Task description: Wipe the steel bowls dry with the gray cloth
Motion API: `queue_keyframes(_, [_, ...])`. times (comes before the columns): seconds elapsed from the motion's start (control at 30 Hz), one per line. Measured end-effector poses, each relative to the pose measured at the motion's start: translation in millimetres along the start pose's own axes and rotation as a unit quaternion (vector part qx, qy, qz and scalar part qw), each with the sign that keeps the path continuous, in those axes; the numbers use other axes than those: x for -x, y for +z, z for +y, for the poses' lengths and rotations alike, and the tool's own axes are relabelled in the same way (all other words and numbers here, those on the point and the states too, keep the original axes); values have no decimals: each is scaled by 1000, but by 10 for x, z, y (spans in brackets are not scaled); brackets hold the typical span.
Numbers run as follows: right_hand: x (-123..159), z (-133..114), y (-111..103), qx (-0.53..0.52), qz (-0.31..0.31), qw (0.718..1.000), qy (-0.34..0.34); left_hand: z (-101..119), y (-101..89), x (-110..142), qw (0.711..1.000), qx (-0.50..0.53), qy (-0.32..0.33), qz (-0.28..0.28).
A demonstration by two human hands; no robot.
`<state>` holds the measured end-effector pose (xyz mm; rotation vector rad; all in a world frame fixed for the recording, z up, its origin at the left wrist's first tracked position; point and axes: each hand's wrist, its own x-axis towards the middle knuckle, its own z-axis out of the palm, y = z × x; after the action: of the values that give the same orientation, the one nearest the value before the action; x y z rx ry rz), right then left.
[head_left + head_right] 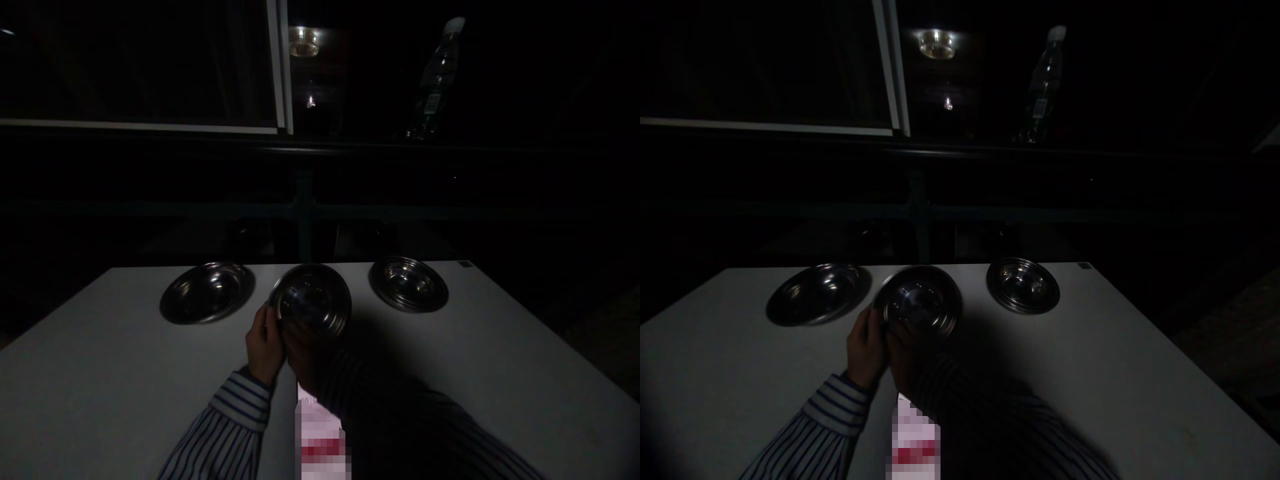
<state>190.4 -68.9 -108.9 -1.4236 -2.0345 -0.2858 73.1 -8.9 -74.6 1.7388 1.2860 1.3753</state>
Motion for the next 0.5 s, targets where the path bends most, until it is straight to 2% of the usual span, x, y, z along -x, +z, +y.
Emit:
queue_keyframes(0.1, [47,58,-95,6,-43,999,-24,-16,-17,-13,1000,-3,-6,2])
queue_keyframes(0.2, [104,136,-158,21,-65,998,5,6,-6,-9,1000,0,-6,-2])
queue_keyframes(0.37, [-11,-28,-73,-8,-7,1000,11,62,-25,-1,1000,-6,-3,8])
queue_keyframes(0.43, [-15,28,-144,-19,-51,998,-41,63,-56,-8,1000,-14,-6,8])
queue_keyframes(0.5, [30,171,-259,11,-92,996,-6,60,-70,-14,1000,-15,-2,-2])
